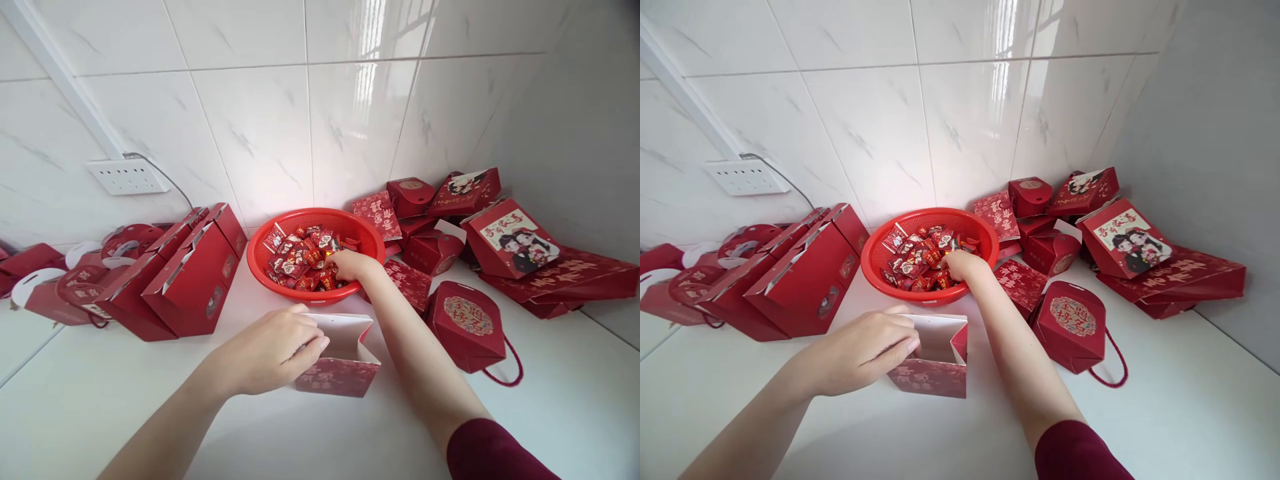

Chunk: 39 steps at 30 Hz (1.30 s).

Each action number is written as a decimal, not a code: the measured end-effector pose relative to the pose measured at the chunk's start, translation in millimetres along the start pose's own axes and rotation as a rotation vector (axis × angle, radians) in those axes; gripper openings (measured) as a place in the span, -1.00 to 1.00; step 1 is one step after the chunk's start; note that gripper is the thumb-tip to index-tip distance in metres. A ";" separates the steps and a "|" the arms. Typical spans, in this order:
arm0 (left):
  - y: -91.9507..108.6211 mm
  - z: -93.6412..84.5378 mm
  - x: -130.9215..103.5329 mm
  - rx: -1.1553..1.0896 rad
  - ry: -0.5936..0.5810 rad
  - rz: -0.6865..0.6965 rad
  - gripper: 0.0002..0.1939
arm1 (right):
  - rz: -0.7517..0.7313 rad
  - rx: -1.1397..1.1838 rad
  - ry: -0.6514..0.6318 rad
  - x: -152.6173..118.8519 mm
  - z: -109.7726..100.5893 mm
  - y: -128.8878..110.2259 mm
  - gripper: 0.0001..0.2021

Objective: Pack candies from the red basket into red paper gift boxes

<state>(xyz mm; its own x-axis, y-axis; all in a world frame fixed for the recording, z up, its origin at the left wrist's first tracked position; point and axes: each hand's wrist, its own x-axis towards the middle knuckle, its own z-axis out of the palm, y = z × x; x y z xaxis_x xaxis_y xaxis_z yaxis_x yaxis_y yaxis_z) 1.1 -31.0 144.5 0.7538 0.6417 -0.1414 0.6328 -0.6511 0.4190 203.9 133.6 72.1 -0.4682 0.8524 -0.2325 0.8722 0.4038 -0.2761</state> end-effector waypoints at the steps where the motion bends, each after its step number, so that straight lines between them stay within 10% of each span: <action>1: -0.4 0.4 0.2 0.007 0.001 -0.006 -0.61 | -0.005 -0.002 0.019 0.4 1.0 0.5 -0.47; 12: -14.6 -8.9 0.2 0.010 0.135 -0.112 -0.59 | -0.050 0.023 0.282 -45.4 -27.7 -13.0 -0.65; 17: -30.2 -7.2 8.7 -0.108 0.250 -0.085 -0.72 | -0.351 0.296 0.516 -102.1 -53.6 -28.8 -0.73; 24: -39.4 -3.9 19.5 -0.297 0.237 -0.020 -0.78 | -0.656 0.623 0.046 -148.2 -63.8 -62.0 -0.68; 39: -36.1 -1.3 16.8 -0.202 0.300 -0.031 -0.79 | -0.414 0.458 0.172 -156.4 -65.4 -74.5 -0.77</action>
<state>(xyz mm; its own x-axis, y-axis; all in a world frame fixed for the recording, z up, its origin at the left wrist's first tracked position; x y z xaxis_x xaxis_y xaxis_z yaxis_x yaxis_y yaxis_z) -9.4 3.9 128.2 0.6306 0.7696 0.1005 0.5843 -0.5559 0.5913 221.4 -8.0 190.0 -0.6905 0.7131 0.1215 0.4576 0.5606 -0.6901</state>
